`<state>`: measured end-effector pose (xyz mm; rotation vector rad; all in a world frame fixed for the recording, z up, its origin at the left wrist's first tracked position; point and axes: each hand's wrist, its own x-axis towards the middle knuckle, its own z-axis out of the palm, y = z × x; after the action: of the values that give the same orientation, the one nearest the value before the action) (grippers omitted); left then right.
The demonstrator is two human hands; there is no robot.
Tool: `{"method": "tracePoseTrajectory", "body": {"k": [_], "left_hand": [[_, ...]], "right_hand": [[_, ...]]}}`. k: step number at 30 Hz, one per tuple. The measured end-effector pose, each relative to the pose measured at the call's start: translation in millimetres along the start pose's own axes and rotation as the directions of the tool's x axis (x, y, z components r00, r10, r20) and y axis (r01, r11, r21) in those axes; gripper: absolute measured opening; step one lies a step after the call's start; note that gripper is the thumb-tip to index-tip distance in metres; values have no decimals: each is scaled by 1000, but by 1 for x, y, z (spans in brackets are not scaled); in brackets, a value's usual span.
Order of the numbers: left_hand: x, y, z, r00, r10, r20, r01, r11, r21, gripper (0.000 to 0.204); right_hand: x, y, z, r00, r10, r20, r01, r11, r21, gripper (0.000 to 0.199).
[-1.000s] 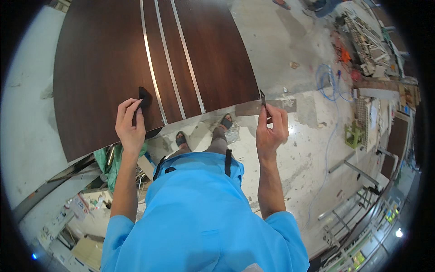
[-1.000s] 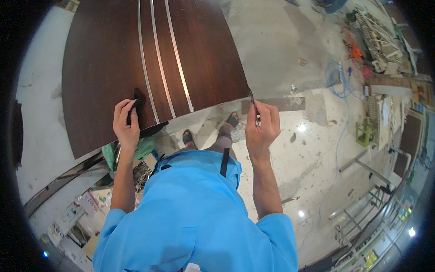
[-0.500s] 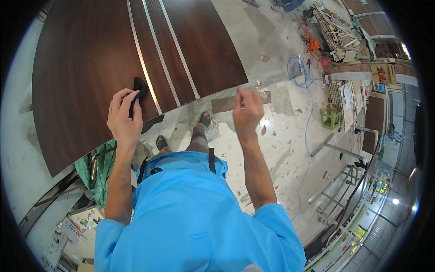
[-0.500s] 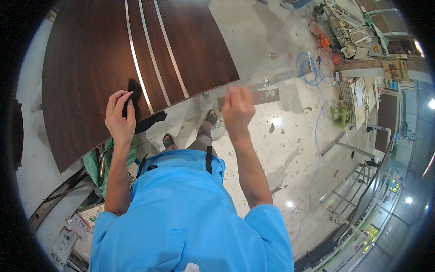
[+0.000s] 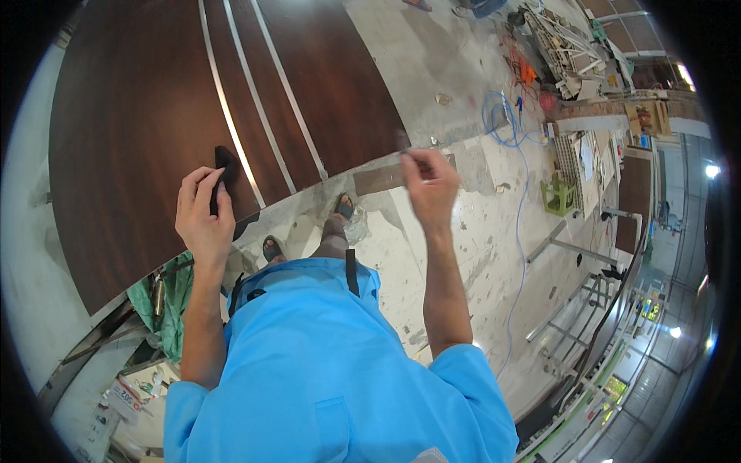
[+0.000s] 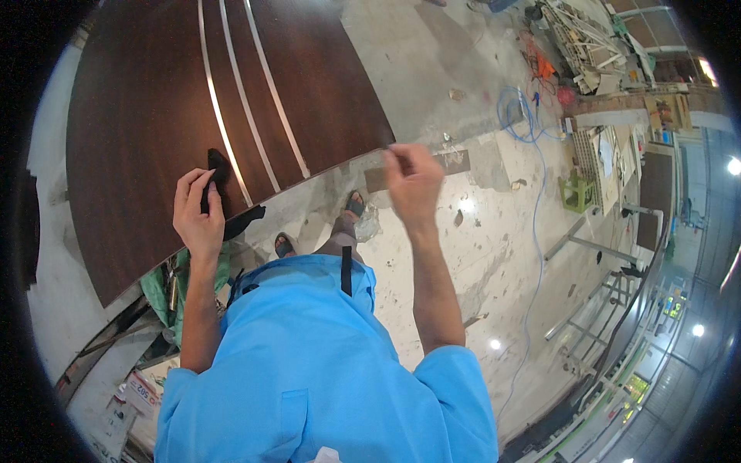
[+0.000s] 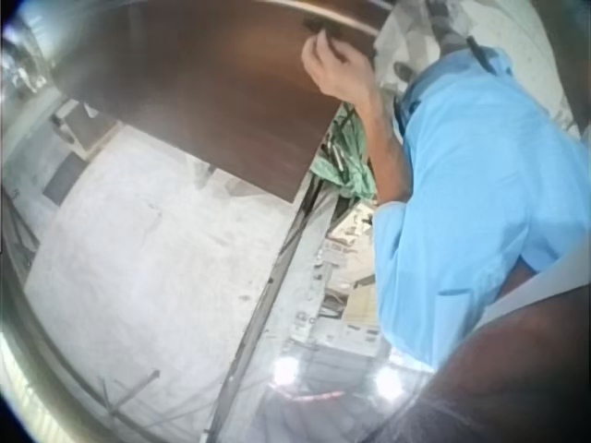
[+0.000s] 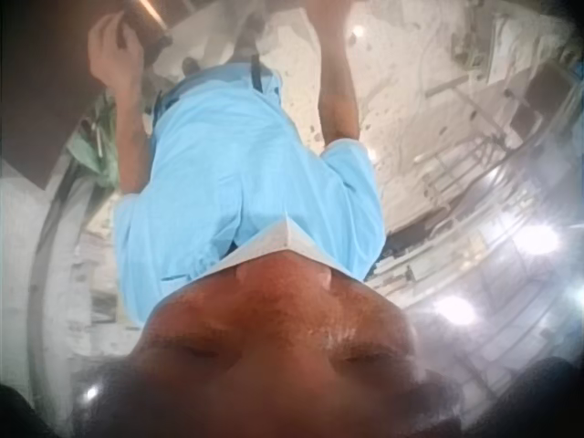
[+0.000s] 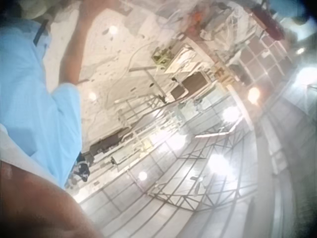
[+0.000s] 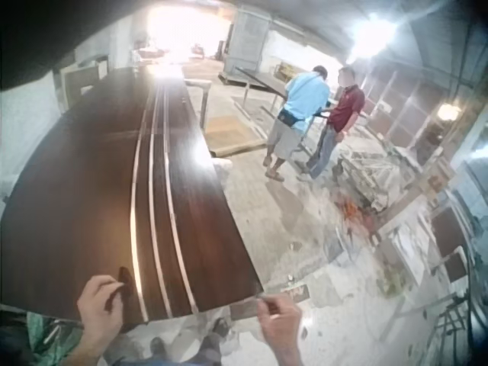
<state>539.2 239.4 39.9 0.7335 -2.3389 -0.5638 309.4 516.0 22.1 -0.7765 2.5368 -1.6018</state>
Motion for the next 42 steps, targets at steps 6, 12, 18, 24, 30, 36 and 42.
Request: {"method": "tracePoseTrajectory", "body": {"k": [6, 12, 18, 24, 30, 36, 42], "left_hand": [[0, 1, -1, 999, -44, 26, 45, 998, -53, 22], [28, 18, 8, 996, -48, 69, 64, 962, -264, 19], [51, 109, 78, 863, 320, 390, -210, 931, -299, 42], [49, 152, 130, 746, 535, 397, -535, 836, -121, 47], [23, 128, 97, 575, 680, 455, -602, 728, -328, 25], [22, 97, 72, 933, 271, 238, -192, 931, -310, 31], [25, 89, 82, 980, 93, 177, -29, 941, -337, 34]], "right_hand": [[-1, 1, 2, 964, 149, -220, -176, 978, -109, 12], [-6, 8, 16, 990, -128, -66, 134, 986, 99, 11], [-10, 67, -2, 782, 421, -459, -256, 889, 379, 12], [-21, 72, -20, 876, 431, -218, -335, 867, 370, 11], [24, 40, -17, 990, -111, -82, 120, 987, 105, 19], [64, 28, -33, 802, -565, 191, 594, 786, -169, 29], [71, 37, -46, 698, -653, 294, 699, 711, -80, 29]]}}
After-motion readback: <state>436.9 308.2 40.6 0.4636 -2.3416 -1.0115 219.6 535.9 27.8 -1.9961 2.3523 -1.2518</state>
